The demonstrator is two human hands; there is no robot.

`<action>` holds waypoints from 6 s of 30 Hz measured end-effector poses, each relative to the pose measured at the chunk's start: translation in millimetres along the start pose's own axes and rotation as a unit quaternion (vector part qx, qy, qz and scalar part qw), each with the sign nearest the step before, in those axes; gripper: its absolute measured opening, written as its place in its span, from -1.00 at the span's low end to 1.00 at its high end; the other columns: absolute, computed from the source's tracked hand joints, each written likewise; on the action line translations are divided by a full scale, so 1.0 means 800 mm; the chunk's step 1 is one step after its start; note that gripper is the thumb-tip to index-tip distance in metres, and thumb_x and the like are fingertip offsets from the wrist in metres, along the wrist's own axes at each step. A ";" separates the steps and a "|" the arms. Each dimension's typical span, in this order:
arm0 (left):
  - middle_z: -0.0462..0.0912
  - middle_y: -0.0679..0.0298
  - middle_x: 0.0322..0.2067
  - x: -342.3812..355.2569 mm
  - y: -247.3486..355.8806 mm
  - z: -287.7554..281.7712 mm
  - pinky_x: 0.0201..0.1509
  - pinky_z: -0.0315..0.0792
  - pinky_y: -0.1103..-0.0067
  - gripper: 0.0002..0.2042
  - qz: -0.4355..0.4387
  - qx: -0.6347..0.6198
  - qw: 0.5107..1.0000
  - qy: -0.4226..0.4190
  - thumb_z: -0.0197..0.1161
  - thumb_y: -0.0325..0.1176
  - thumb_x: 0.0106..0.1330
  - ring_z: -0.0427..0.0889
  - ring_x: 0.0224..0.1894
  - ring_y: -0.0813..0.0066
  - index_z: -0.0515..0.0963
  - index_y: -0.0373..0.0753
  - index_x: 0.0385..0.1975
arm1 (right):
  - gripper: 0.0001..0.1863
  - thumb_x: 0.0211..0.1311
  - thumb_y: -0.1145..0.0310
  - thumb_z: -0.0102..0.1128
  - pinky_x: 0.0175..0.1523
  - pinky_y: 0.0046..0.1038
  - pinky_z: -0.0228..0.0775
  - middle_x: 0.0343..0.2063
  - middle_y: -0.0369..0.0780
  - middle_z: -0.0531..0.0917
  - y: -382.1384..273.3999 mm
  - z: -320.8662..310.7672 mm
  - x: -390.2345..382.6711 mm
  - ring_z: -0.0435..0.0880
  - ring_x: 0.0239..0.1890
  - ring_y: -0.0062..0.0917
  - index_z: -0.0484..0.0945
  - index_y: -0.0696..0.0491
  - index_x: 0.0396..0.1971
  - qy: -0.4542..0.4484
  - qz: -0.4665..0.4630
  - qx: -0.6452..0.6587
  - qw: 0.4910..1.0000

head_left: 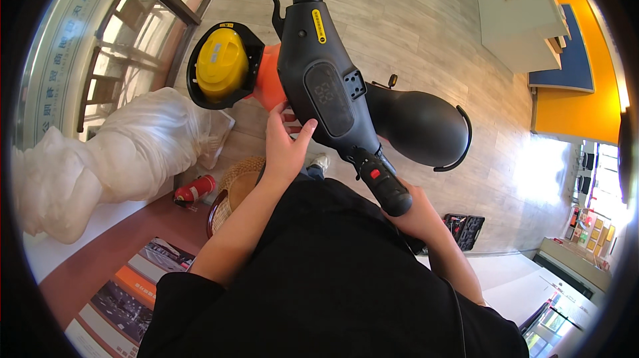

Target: Use a power drill to remove screws from the front and handlebar assembly of an electric scooter.

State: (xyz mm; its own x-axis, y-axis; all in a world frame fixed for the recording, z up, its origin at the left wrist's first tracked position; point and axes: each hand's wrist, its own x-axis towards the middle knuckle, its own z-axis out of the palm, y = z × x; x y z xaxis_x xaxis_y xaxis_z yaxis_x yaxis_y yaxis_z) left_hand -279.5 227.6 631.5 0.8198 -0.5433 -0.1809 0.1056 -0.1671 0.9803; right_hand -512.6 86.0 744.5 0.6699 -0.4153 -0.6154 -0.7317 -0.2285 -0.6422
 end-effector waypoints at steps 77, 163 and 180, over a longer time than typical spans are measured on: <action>0.63 0.37 -0.28 -0.052 -0.039 0.045 -0.18 0.40 0.58 -0.81 -0.382 -0.156 0.898 -0.153 0.25 -0.21 0.32 0.55 -0.23 0.58 0.57 -0.16 -0.21 | -0.61 -0.03 0.45 0.37 -0.14 -0.36 0.49 -0.42 -0.08 0.68 0.015 0.018 -0.016 0.66 -0.37 -0.33 0.53 0.18 -0.14 0.038 -0.037 0.017 0.998; 0.62 0.29 -0.44 -0.044 -0.046 0.068 -0.42 0.54 0.43 -0.74 0.306 0.295 0.897 -0.123 0.33 -0.48 0.17 0.67 -0.43 0.25 0.64 -0.12 -0.13 | -0.60 -0.02 0.44 0.38 -0.14 -0.33 0.50 -0.41 -0.04 0.70 0.009 0.020 -0.020 0.71 -0.35 -0.24 0.54 0.22 -0.14 0.054 -0.011 0.010 0.998; 0.51 0.29 -0.49 -0.031 -0.039 0.071 -0.49 0.52 0.45 -0.81 0.397 0.359 0.826 -0.174 0.36 -0.50 0.10 0.64 -0.49 0.30 0.56 -0.21 -0.29 | -0.81 0.05 0.39 0.35 -0.32 -0.41 0.42 -0.58 -0.24 0.60 0.042 0.003 -0.052 0.55 -0.51 -0.54 0.55 0.18 -0.43 0.114 0.020 0.065 0.991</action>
State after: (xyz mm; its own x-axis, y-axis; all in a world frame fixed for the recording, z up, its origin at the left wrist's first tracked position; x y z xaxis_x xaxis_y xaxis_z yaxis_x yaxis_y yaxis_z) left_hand -334.7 199.6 601.1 0.2446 -0.8994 0.3624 -0.8522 -0.0211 0.5229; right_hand -564.7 97.8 746.9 0.5845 -0.6125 -0.5321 -0.7247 -0.0993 -0.6818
